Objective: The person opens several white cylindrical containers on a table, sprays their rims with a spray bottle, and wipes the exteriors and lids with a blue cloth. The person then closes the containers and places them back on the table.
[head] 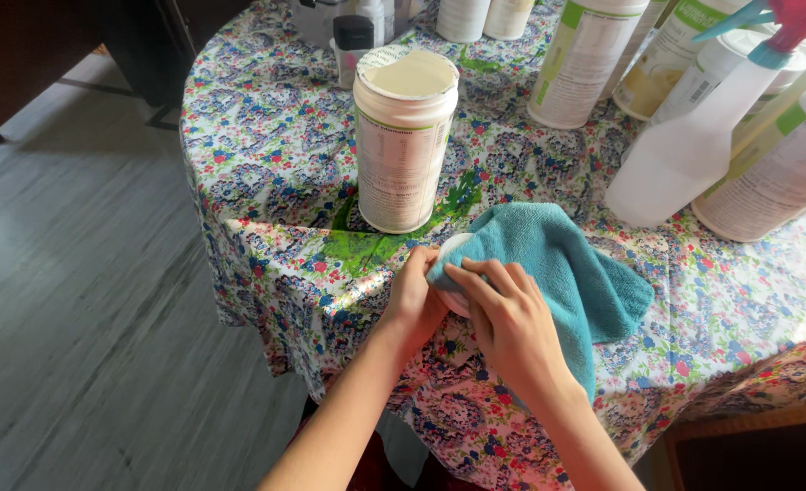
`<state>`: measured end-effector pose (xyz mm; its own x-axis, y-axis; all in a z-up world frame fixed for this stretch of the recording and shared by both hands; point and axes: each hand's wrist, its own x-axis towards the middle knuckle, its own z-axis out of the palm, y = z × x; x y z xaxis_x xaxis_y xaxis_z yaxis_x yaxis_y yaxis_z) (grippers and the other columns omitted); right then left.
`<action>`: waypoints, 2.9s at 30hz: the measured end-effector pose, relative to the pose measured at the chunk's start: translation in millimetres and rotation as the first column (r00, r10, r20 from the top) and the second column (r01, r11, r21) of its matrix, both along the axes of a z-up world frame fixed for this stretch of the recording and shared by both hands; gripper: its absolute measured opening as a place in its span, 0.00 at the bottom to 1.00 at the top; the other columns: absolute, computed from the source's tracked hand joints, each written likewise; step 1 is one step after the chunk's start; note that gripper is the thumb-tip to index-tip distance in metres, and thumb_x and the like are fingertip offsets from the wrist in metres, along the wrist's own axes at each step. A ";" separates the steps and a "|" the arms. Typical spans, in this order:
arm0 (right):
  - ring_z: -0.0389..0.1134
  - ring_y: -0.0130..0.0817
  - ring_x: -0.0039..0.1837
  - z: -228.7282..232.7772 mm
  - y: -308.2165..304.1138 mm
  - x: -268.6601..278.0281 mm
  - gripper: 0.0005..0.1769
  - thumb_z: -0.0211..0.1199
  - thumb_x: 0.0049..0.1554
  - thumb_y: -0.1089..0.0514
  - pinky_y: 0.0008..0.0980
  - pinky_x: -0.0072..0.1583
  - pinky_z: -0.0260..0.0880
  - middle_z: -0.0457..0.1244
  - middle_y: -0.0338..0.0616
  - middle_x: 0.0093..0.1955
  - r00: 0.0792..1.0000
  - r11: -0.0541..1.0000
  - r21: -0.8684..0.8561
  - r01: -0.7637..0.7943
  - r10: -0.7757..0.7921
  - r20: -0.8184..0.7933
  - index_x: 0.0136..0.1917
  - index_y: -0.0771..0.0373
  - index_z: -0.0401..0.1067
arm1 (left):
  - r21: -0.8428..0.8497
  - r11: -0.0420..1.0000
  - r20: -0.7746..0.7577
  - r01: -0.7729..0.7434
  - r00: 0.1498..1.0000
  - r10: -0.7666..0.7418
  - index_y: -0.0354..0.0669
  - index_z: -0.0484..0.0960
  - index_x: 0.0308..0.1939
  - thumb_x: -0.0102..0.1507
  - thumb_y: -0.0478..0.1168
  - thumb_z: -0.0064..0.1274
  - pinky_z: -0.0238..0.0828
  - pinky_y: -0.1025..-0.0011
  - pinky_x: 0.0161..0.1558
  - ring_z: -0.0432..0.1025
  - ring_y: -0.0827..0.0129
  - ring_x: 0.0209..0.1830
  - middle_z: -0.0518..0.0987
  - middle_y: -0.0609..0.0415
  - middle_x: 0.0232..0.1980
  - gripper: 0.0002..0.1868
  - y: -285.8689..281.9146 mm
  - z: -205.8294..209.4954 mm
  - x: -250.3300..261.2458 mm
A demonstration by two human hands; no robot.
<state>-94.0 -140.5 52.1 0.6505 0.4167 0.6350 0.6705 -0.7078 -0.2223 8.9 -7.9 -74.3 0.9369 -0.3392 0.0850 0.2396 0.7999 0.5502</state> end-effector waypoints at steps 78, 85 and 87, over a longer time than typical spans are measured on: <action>0.50 0.63 0.81 82.2 -22.4 64.8 0.36 0.70 0.55 0.49 0.57 0.74 0.54 0.46 0.60 0.83 0.995 0.960 0.278 0.041 -0.066 0.080 0.75 0.45 0.66 | 0.153 -0.127 0.937 -0.980 0.103 0.334 0.29 0.57 0.72 0.53 0.54 0.72 0.55 0.54 0.70 0.60 0.49 0.71 0.65 0.35 0.68 0.56 76.7 171.2 29.0; 0.47 0.61 0.82 101.3 -15.9 95.0 0.36 0.71 0.55 0.45 0.57 0.76 0.51 0.46 0.58 0.84 0.998 0.980 0.197 -0.034 0.022 0.065 0.75 0.43 0.67 | 0.329 0.330 0.888 -0.885 0.409 0.211 0.37 0.57 0.78 0.55 0.53 0.72 0.67 0.55 0.71 0.67 0.54 0.75 0.69 0.41 0.74 0.56 69.2 154.9 48.1; 0.46 0.61 0.82 106.4 -13.7 103.7 0.35 0.70 0.55 0.44 0.57 0.76 0.51 0.45 0.58 0.84 0.999 0.983 0.177 -0.042 0.041 0.012 0.75 0.42 0.67 | 0.346 0.464 0.857 -0.816 0.476 0.197 0.39 0.55 0.79 0.55 0.52 0.71 0.70 0.56 0.68 0.68 0.56 0.73 0.70 0.42 0.74 0.56 58.5 150.1 39.8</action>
